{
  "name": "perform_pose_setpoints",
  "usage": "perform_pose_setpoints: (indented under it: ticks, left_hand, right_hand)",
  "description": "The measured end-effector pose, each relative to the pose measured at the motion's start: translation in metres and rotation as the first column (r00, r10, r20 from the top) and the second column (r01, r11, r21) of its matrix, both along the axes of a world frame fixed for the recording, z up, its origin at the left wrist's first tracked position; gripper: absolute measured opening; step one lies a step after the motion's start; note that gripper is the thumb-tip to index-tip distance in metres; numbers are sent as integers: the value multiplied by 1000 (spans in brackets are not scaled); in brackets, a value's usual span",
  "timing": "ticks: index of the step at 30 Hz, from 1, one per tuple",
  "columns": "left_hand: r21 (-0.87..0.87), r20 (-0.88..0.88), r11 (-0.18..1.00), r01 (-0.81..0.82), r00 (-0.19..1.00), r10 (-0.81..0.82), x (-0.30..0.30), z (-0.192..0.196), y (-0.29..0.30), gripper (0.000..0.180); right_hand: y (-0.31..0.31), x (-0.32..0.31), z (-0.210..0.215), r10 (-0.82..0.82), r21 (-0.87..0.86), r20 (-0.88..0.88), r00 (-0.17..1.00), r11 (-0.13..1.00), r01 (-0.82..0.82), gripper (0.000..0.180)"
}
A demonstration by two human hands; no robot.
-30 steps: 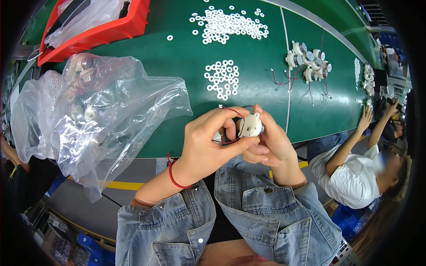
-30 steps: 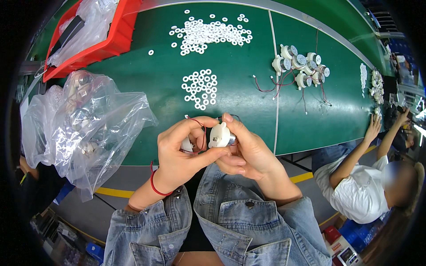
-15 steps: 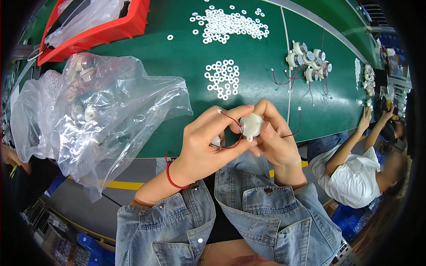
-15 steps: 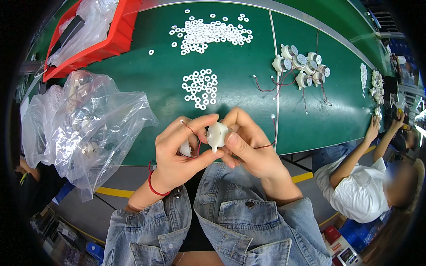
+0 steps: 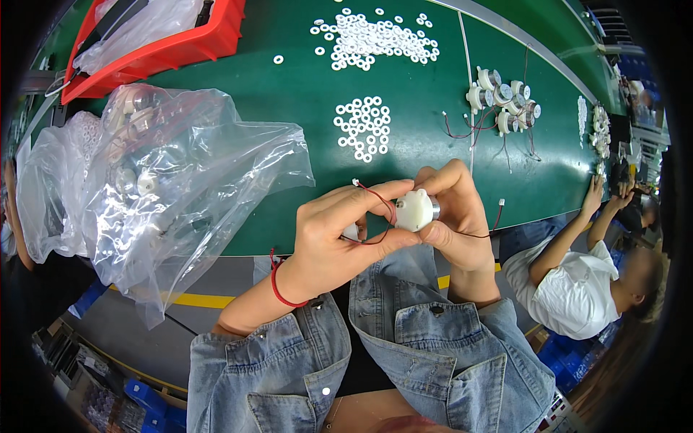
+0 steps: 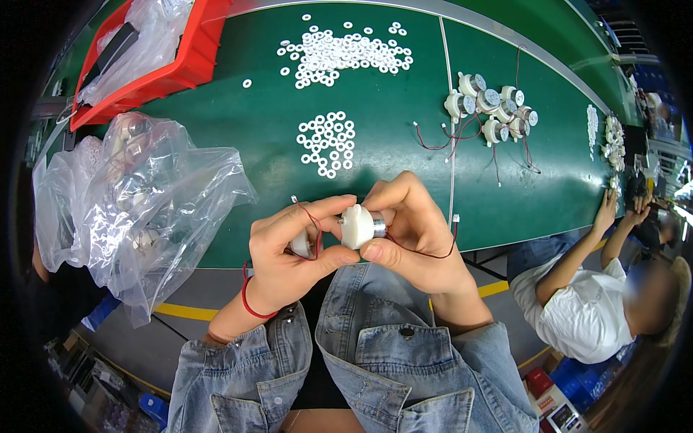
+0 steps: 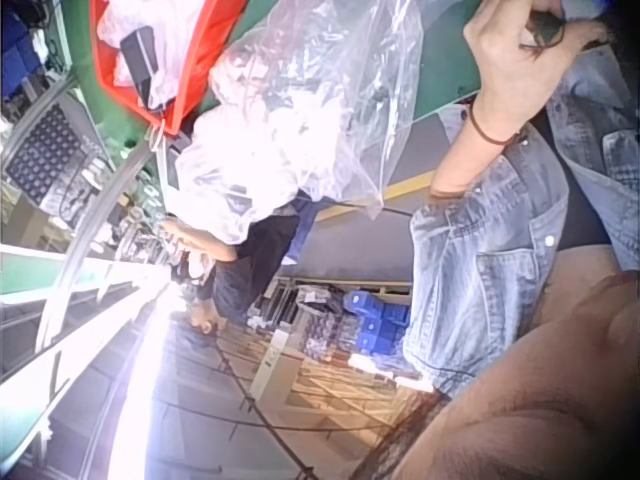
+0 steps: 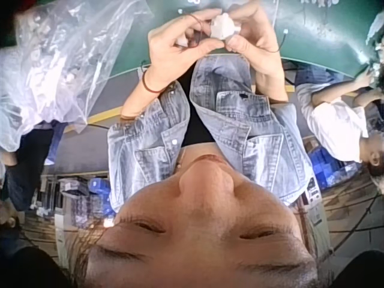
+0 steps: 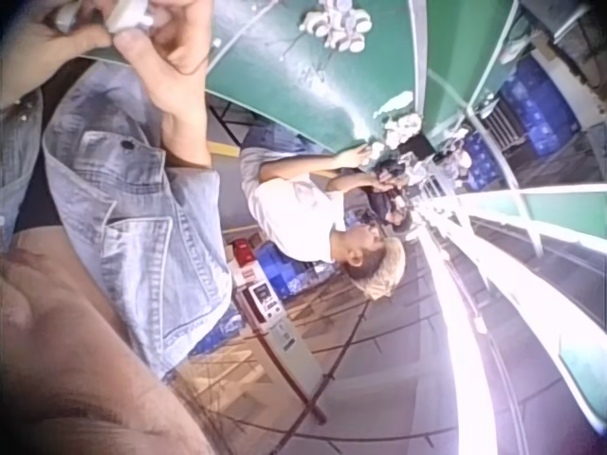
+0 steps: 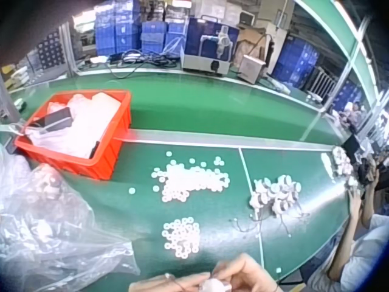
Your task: The person assembles small white electronic components by hand at a green workbench. They pick up white washers and attach them to the components, which have red and black wires, then place the finished units into a clear plastic bag.
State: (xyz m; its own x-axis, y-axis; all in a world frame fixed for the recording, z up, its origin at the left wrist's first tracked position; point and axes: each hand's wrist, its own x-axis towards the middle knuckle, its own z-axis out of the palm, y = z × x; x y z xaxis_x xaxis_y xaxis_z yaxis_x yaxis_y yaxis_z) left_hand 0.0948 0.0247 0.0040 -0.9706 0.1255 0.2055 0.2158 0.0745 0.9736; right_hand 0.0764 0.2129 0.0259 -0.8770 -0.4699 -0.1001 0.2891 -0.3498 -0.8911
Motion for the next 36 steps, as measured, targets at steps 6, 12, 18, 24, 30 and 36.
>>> perform_pose_setpoints:
  ticks: [6, 12, 18, 24, 30, 36]
  left_hand:
    - [-28, -15, 999, -43, 999, 42, -2, 6, -1, 49]
    - [94, 99, 990, -109, 990, 99, 5, -3, 7, 46]
    - [99, 36, 985, -138, 990, 135, 7, -9, 15, 46]
    - [-41, -128, 998, -37, 991, 32, 4, -16, 17, 19]
    - [-164, -144, 986, -19, 990, -5, 5, -18, 18, 14]
    - [-138, -142, 990, -20, 990, 0, 6, -20, 18, 12]
  right_hand:
    - [3, 0, -10, 48, -33, 32, 998, 998, -47, 27]
    - [-6, 6, -7, -42, 61, 71, 997, 997, 38, 33]
    - [0, 5, -12, -98, 196, -97, 990, 974, 115, 34]
    - [11, -32, -9, -217, 424, -320, 922, 837, 345, 27]
    - [7, -50, -15, -122, 600, -335, 934, 737, 312, 22]
    - [0, -61, -19, -67, 651, -364, 929, 695, 305, 21]
